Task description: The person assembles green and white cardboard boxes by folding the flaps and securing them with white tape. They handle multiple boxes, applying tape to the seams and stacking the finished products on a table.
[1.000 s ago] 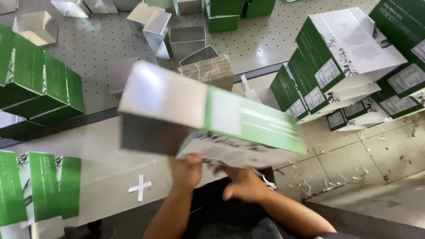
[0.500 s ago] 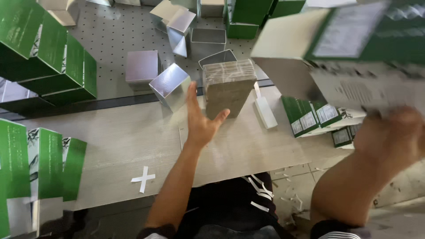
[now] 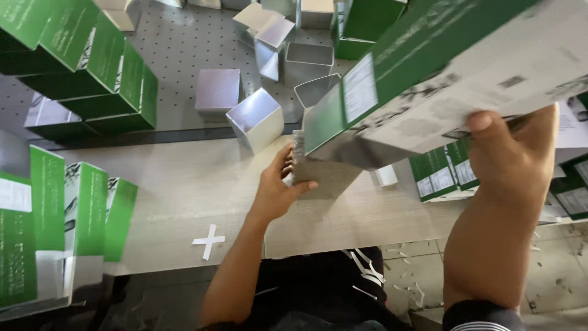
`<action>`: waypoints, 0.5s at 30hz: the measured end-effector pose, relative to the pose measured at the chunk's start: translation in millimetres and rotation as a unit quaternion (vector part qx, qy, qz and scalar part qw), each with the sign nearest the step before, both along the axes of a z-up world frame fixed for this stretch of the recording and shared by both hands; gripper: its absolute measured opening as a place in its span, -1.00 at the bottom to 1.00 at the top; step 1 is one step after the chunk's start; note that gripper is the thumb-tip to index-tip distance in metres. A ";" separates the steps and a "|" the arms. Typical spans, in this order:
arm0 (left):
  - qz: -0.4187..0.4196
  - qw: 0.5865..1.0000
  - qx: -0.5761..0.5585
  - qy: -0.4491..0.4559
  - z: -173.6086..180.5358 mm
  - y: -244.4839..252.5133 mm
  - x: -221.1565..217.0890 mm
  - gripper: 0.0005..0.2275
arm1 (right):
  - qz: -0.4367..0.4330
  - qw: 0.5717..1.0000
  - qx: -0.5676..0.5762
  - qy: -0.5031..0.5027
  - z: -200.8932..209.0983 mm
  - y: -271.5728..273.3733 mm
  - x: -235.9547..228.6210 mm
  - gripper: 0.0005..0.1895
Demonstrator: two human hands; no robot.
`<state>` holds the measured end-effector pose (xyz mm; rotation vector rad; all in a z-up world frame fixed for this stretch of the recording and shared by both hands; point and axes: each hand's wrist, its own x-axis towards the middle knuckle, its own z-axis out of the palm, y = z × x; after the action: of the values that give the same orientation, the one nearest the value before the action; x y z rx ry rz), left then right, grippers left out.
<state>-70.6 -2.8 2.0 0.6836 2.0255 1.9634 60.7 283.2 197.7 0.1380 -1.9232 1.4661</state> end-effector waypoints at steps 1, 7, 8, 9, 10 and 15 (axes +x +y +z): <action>0.001 1.000 0.003 0.004 -0.4 0.3 2.6 -0.19 | 0.003 0.998 0.046 -0.029 4.4 -5.4 -3.1 -0.27; -0.017 0.999 0.005 0.030 53.3 -10.9 9.6 -0.05 | 0.127 0.966 0.220 -0.052 29.4 -33.9 -31.0 -0.55; -0.009 0.998 0.000 0.056 71.4 -14.7 11.8 0.17 | 0.141 0.954 0.251 -0.079 30.6 -36.8 -33.5 -0.56; -0.013 0.998 0.000 0.054 78.6 -15.1 9.2 0.17 | 0.138 0.955 0.250 -0.081 30.7 -40.9 -35.8 -0.56; -0.018 0.996 0.004 0.086 85.3 -15.4 6.9 0.14 | 0.153 0.953 0.246 -0.094 30.3 -45.1 -37.6 -0.48; -0.080 0.987 -0.009 0.137 74.0 -19.1 -6.3 0.03 | 0.101 0.944 0.272 -0.156 18.7 -53.5 -36.1 -0.42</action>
<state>-76.9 -21.9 76.0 1.1282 2.0583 1.8417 24.6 229.7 216.3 0.3821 -2.6093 1.0839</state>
